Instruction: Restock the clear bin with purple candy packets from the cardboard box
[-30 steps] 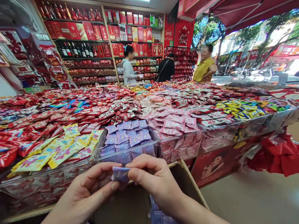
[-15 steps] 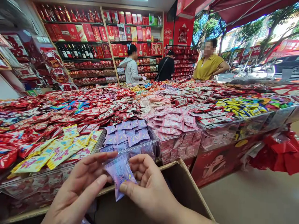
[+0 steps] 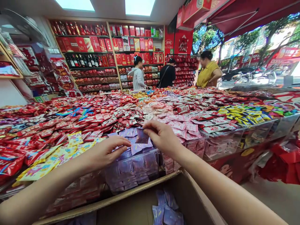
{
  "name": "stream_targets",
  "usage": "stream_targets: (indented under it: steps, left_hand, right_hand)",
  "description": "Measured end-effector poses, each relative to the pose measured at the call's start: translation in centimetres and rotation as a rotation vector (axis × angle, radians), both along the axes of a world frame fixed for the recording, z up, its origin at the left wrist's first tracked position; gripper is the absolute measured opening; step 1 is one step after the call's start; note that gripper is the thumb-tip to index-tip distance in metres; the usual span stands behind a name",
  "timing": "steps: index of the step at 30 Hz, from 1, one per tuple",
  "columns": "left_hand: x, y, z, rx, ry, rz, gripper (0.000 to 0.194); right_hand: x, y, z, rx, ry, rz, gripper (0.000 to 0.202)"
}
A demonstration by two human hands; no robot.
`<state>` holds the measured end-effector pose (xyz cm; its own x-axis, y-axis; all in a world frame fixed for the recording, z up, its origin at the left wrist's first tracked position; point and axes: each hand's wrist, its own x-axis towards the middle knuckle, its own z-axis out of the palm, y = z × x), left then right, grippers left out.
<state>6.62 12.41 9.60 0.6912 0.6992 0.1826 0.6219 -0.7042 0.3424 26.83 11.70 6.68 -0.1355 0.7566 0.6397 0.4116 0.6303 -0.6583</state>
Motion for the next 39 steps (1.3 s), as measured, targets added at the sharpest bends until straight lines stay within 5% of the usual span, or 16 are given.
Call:
stream_targets:
  steps: [5,22,31,39]
  left_hand:
    - [0.6,0.5,-0.6,-0.078,0.139,-0.021,0.024]
    - [0.4,0.7,-0.4,-0.050,0.226,0.045,0.026]
    - [0.2,0.8,-0.4,-0.059,0.281,-0.030,0.028]
    - [0.0,1.8,-0.3,-0.005,0.334,-0.020,0.032]
  right_hand:
    - [-0.3,2.0,-0.5,-0.074,-0.197,0.062,0.010]
    - [-1.4,2.2,0.6,-0.260,-0.564,0.274,0.012]
    - [-1.7,2.6,1.3,-0.375,-0.757,0.320,0.018]
    - [-2.4,4.7,1.9,-0.156,-0.952,0.191,0.031]
